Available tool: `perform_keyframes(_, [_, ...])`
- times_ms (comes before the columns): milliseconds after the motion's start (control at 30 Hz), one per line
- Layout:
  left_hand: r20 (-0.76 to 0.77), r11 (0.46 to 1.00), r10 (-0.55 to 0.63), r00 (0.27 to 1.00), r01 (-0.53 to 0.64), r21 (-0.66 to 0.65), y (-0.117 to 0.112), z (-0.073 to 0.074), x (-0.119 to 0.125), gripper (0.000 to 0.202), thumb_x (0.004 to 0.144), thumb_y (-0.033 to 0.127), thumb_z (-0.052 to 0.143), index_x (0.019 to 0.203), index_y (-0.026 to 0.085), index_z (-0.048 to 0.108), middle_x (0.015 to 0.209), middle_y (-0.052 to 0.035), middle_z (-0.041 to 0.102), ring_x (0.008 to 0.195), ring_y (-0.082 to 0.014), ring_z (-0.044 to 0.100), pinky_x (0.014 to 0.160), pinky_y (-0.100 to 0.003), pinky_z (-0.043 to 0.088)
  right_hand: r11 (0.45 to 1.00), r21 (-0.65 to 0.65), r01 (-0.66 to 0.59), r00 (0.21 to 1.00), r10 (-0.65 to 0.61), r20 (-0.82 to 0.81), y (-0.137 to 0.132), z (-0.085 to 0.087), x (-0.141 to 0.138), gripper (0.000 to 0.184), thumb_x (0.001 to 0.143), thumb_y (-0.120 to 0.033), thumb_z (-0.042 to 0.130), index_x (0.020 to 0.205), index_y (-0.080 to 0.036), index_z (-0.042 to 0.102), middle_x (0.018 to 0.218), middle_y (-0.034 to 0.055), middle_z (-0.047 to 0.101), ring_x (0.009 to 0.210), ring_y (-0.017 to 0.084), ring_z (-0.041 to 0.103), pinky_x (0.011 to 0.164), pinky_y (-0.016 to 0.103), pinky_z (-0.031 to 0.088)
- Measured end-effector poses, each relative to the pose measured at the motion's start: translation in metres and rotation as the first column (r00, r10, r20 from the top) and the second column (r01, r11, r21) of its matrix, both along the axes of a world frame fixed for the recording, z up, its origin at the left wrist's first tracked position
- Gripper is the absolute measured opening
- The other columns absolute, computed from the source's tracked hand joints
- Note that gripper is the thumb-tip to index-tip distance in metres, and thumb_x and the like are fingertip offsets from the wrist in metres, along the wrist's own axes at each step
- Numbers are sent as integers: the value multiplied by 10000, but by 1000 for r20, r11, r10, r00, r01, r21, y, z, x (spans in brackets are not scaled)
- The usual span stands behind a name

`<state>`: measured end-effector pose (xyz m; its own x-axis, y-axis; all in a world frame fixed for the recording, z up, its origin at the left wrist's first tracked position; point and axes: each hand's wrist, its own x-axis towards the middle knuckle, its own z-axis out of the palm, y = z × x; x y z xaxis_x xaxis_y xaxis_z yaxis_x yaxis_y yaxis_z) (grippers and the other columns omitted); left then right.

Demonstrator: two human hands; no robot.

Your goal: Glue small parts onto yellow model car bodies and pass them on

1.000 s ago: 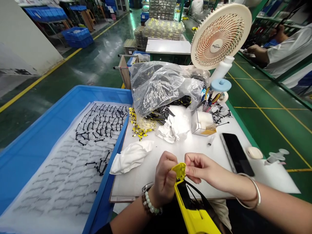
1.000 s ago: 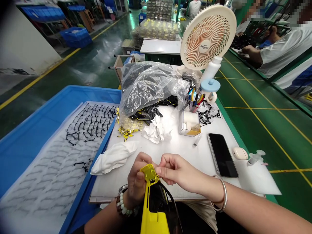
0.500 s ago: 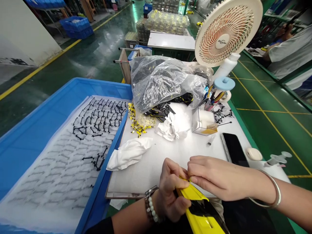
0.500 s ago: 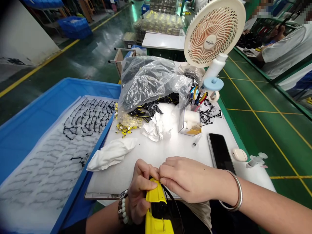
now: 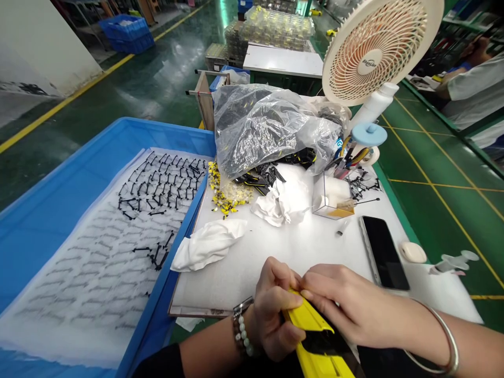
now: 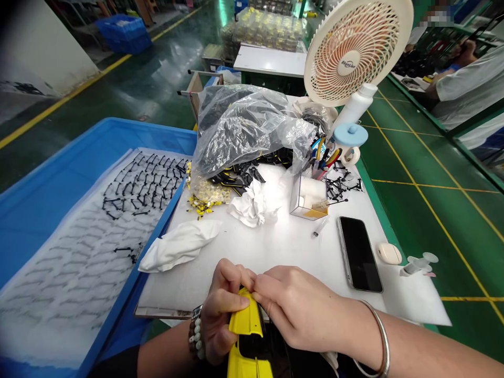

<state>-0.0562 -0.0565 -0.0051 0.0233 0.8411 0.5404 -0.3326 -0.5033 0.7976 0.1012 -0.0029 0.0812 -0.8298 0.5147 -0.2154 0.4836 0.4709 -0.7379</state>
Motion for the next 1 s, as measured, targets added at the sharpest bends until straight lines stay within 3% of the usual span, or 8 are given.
perform_keyframes(200, [117, 992, 114, 987, -106, -72, -2, -6, 6, 295, 861, 580, 530, 952, 306, 587, 836, -13, 394, 761, -192, 471, 644, -351, 482, 997, -53, 49, 988, -56, -146, -3, -4, -6, 240, 1007, -249, 330, 801, -203, 444, 730, 12, 503, 641, 135, 451, 600, 260, 358])
perform_keyframes(367, [-176, 980, 132, 976, -155, -125, 1, 7, -8, 504, 844, 714, 439, 971, 252, 595, 796, -42, 478, 782, -232, 459, 667, -399, 435, 960, -203, 194, 953, -234, -194, 1, -20, 6, 273, 1000, -379, 446, 810, -199, 525, 701, -16, 510, 620, 110, 460, 574, 225, 376])
perform_keyframes(433, [-262, 986, 113, 958, -141, -91, 2, 14, -14, 542, 871, 704, 396, 979, 223, 621, 797, -55, 502, 786, -232, 459, 670, -387, 431, 904, -193, 383, 878, -421, -229, 5, -35, 14, 335, 979, -452, 480, 759, -203, 524, 659, -26, 487, 595, 113, 450, 550, 231, 381])
perform_keyframes(533, [-267, 991, 86, 960, -111, -77, 4, 20, -19, 545, 885, 680, 396, 1008, 207, 638, 813, -59, 511, 803, -227, 485, 673, -361, 442, 725, -108, 680, 677, -677, -288, 14, -66, 22, 329, 982, -475, 462, 784, -213, 483, 669, -33, 448, 608, 121, 432, 565, 249, 372])
perform_keyframes(667, [-243, 992, 35, 969, -64, -109, 3, 16, -15, 552, 865, 687, 420, 997, 205, 655, 830, -62, 494, 801, -230, 523, 678, -365, 455, 520, -25, 854, 487, -815, -314, 28, -99, 19, 333, 904, -481, 593, 1044, -228, 428, 756, -41, 462, 642, 135, 448, 604, 276, 379])
perform_keyframes(733, [-198, 992, 25, 980, -48, -114, 3, 12, -11, 526, 840, 686, 454, 974, 216, 649, 822, -61, 495, 782, -232, 526, 662, -371, 448, 489, -8, 872, 464, -834, -299, 34, -109, 14, 469, 847, -500, 647, 1132, -225, 397, 791, -37, 480, 647, 144, 470, 616, 294, 400])
perform_keyframes(867, [-150, 998, 13, 989, -23, -62, 9, 6, -7, 480, 818, 674, 478, 938, 230, 619, 748, -51, 512, 728, -230, 506, 631, -372, 415, 509, 10, 861, 496, -835, -239, 47, -119, 3, 607, 772, -543, 693, 1202, -205, 431, 823, -20, 521, 600, 151, 481, 588, 317, 406])
perform_keyframes(1000, [-156, 998, -17, 988, 9, -56, 14, 4, -6, 491, 833, 676, 467, 906, 214, 618, 725, -52, 509, 724, -230, 501, 629, -368, 400, 488, 45, 872, 482, -837, -260, 59, -121, -6, 460, 730, -529, 736, 998, -196, 566, 812, 2, 512, 616, 165, 457, 627, 338, 376])
